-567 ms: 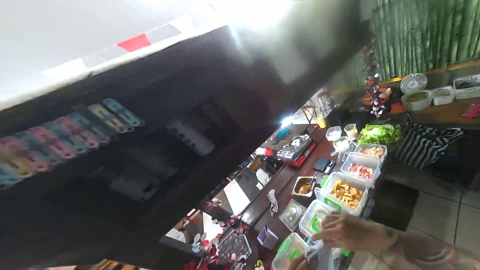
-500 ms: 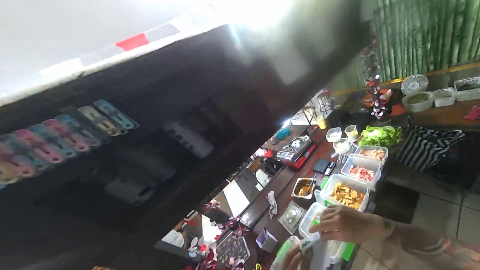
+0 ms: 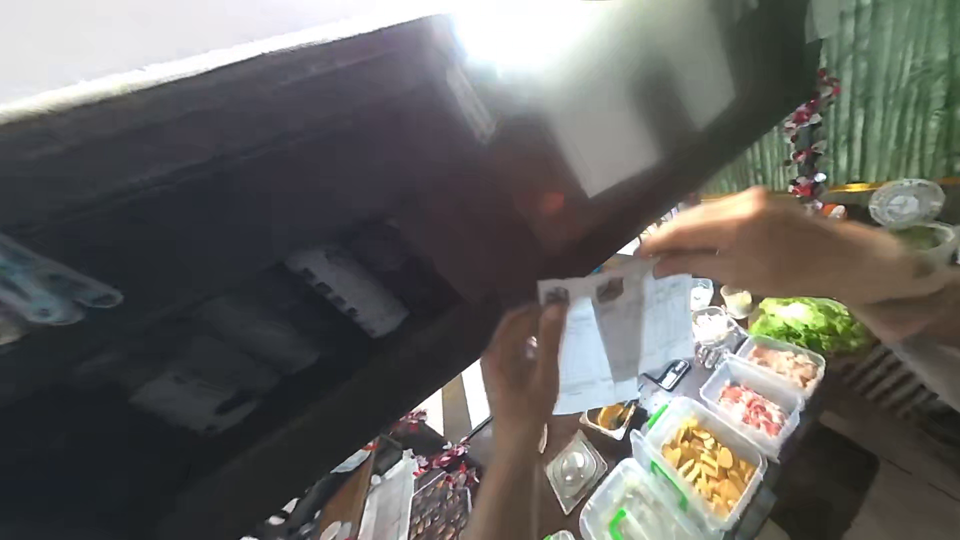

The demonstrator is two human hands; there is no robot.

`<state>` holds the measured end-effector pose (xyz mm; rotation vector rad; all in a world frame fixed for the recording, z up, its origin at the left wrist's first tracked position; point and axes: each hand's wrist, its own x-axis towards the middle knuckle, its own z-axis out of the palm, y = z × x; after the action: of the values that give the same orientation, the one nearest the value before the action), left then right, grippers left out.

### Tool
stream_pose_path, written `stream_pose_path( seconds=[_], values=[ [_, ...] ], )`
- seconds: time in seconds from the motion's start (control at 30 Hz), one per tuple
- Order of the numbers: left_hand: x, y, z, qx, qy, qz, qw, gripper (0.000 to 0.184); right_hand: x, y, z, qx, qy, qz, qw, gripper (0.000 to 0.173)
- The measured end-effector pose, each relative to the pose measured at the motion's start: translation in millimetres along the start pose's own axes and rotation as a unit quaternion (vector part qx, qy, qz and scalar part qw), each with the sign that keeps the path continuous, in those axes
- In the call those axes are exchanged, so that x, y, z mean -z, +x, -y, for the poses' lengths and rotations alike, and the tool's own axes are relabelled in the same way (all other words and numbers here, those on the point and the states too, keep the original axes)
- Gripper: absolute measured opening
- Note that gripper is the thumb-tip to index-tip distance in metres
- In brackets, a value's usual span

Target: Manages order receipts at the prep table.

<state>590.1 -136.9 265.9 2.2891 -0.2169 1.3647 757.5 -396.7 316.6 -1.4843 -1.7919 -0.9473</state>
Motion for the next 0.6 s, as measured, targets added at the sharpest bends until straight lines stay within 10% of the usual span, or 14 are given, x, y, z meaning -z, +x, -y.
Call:
stream_pose_path(
  seconds=[0.17, 0.3, 0.4, 0.5, 0.6],
  values=[
    [-7, 91, -2, 0.122, 0.082, 0.009, 0.989, 0.05, 75, 51, -48, -0.191, -0.025, 0.019, 0.981, 0.03],
    [-33, 161, -11, 0.173, 0.081, 0.019, 0.981, 0.056, 80, 94, -151, -0.1, -0.083, 0.011, 0.991, 0.03],
    [-53, 195, -21, 0.178, 0.066, -0.008, 0.982, 0.063, 83, 114, -141, -0.216, -0.09, 0.089, 0.968, 0.03],
    [-68, 217, -29, 0.159, 0.045, -0.038, 0.985, 0.063, 76, 117, -170, -0.091, -0.091, 0.038, 0.991, 0.03],
    [-79, 229, -36, 0.131, 0.022, -0.051, 0.99, 0.046, 94, 116, -100, -0.248, -0.061, 0.119, 0.959, 0.027]
  ],
)
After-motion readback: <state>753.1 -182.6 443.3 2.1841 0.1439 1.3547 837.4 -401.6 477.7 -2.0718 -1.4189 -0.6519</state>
